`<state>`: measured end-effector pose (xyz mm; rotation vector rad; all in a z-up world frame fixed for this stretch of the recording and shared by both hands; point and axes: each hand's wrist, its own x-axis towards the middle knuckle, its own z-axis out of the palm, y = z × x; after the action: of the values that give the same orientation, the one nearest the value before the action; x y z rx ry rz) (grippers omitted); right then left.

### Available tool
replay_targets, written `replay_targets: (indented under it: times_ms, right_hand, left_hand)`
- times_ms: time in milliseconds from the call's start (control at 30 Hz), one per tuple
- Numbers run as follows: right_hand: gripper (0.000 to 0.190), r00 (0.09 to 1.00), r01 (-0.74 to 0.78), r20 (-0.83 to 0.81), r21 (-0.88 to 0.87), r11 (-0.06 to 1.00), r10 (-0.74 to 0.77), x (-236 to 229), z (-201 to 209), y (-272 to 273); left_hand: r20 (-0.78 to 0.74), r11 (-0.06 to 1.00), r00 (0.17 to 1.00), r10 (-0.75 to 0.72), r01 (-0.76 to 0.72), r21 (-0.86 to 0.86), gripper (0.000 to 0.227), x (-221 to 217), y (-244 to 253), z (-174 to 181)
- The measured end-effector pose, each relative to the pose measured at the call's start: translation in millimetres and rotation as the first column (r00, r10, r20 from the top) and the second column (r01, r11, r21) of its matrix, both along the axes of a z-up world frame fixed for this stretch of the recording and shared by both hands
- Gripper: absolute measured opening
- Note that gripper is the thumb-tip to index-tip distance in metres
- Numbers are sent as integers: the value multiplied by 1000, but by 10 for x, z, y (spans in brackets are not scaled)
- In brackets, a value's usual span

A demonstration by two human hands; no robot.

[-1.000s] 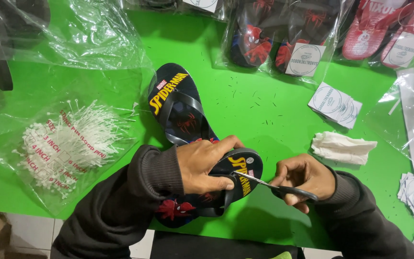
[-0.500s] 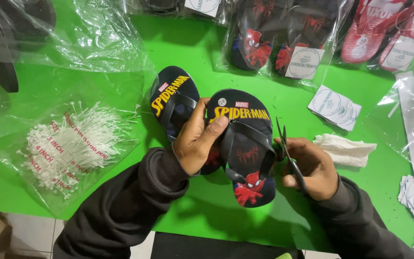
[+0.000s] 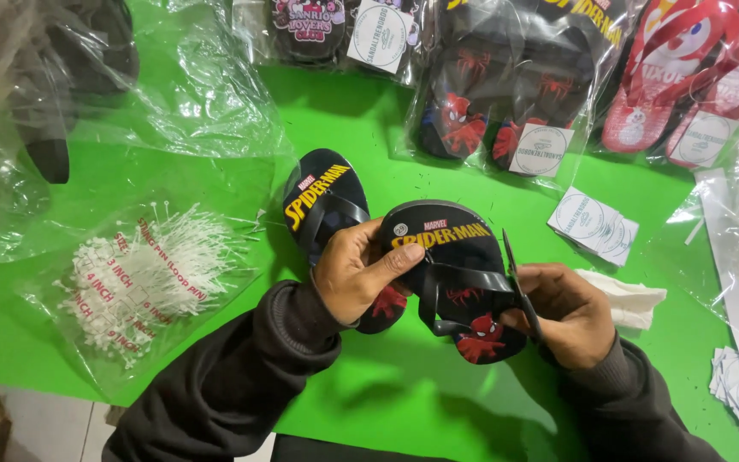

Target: The person uses scissors to trim excess material from the edges of a pair of black Spider-Man themed flip-flops. After trimming both slippers, the person wipes them with a white cloth.

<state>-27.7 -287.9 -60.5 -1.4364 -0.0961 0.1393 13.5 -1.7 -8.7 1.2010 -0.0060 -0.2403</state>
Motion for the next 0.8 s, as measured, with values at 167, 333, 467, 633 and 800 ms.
replay_targets:
  times_ms: [167, 333, 467, 633, 800]
  right_hand:
    - [59, 999, -26, 44, -84, 996, 30, 293, 265, -83]
    - [49, 895, 285, 446, -621, 730, 30, 484, 672, -39]
    - [49, 758, 385, 633, -627, 677, 155, 419, 597, -278]
    - [49, 810, 98, 420, -785, 612, 409, 194, 672, -34]
    - [38, 802, 86, 379, -839, 537, 463, 169, 543, 102]
  left_hand:
    - [145, 972, 987, -62, 27, 233, 17, 92, 170, 271]
    - [138, 803, 974, -181, 66, 593, 39, 130, 208, 206]
    - [160, 863, 985, -62, -27, 505, 27, 86, 242, -7]
    - [84, 972, 996, 40, -58, 227, 52, 22, 182, -33]
    - [253, 936, 964, 83, -163, 312, 58, -48, 74, -19]
